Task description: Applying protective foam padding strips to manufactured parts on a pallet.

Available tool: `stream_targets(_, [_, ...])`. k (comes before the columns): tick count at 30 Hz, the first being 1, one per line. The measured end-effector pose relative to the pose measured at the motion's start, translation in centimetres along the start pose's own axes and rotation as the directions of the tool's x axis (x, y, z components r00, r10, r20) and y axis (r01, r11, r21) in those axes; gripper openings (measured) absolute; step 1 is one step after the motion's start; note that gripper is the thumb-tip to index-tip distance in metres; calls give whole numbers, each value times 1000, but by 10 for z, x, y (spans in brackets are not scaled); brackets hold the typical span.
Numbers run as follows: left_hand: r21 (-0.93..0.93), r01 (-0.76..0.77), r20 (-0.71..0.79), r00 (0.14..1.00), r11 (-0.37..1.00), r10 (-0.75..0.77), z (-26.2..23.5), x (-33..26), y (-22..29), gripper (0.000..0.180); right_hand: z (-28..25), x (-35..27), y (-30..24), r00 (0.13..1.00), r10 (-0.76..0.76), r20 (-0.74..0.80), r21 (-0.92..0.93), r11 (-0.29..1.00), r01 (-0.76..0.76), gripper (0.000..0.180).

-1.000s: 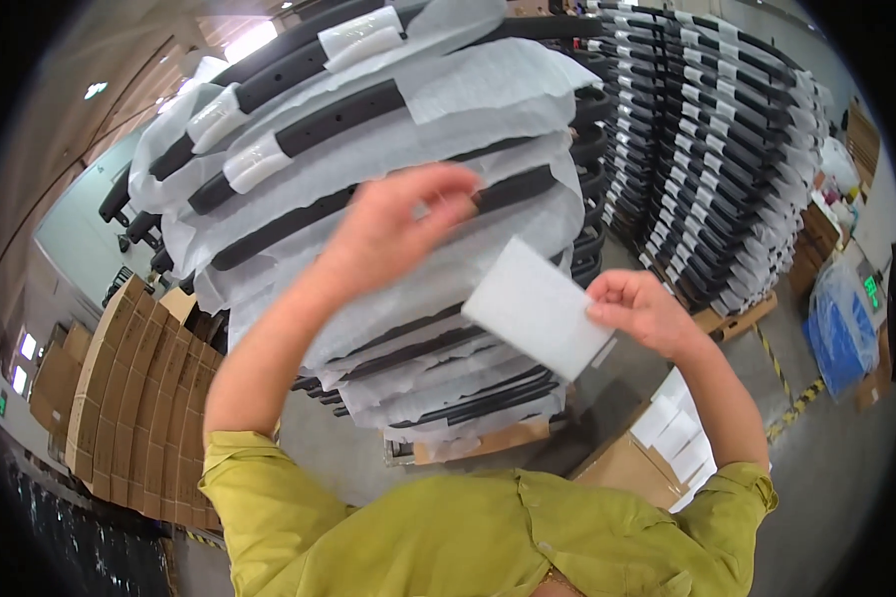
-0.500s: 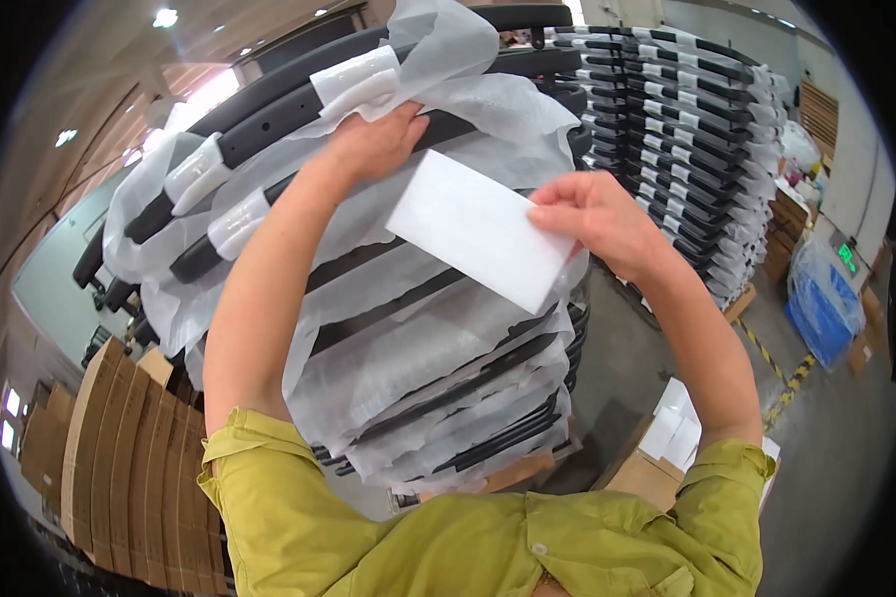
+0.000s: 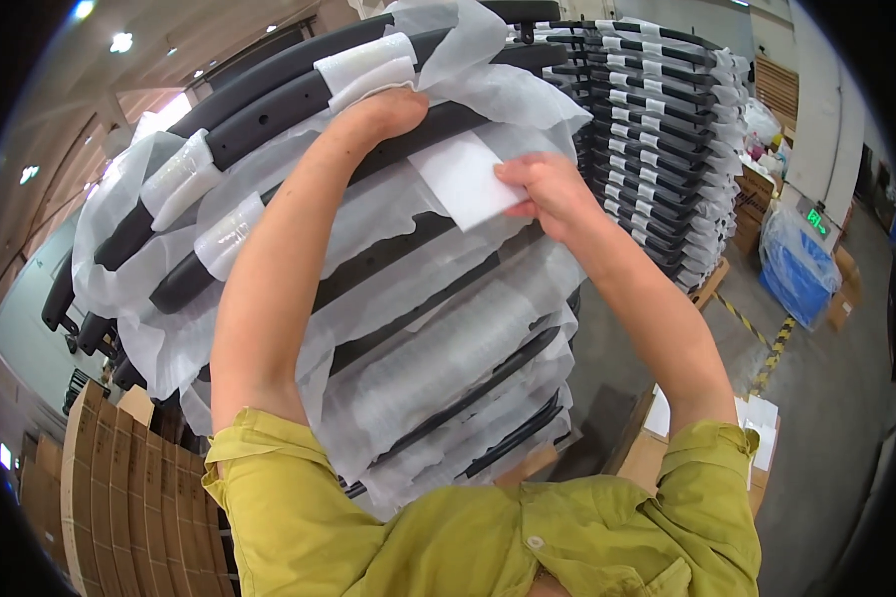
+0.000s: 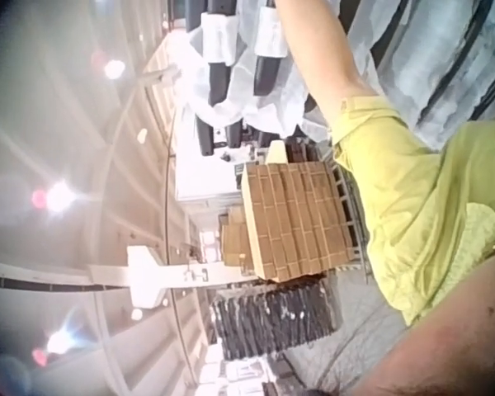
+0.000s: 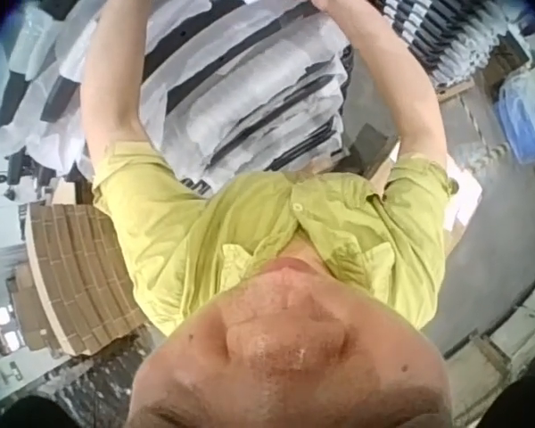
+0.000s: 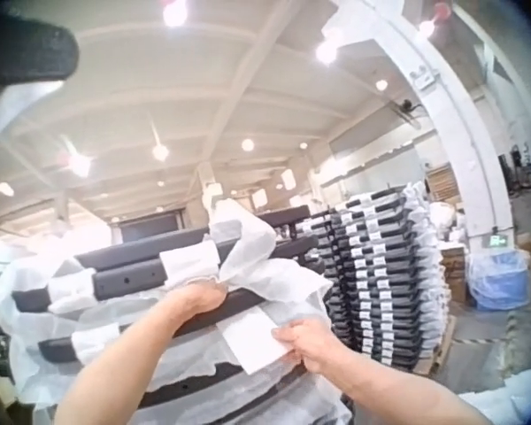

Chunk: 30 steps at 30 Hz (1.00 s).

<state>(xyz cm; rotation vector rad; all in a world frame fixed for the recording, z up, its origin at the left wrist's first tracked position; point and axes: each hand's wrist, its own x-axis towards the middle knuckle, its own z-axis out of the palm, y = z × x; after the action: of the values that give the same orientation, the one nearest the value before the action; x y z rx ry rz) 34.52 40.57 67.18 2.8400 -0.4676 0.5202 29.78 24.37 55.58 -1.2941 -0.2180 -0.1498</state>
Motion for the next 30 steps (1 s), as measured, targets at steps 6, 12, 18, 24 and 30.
stream_targets(6, [-6, 43, -138, 989, 999, -44, 9, -7, -4, 36, 13, 13, -7, 1000, -8, -27, 74, 997, 10, 21])
stream_targets(12, [-145, 30, -225, 972, 989, -62, 10, -19, -6, 29, 6, -15, 11, 949, 141, 281, 134, 974, -184, 17])
stream_targets(18, [-78, 82, -346, 932, 994, -104, 15, -30, 1, 23, -2, -26, 17, 909, 192, 369, 100, 964, -244, 17])
stream_targets(24, [165, -53, -643, 752, 985, 148, 23, -49, 8, 19, 5, 6, -11, 945, 118, 304, -61, 993, -104, 17])
stream_targets(30, [697, -452, -402, 396, 556, 826, 28, -66, -1, 8, 26, 35, -26, 948, 126, 292, -109, 989, -98, 14])
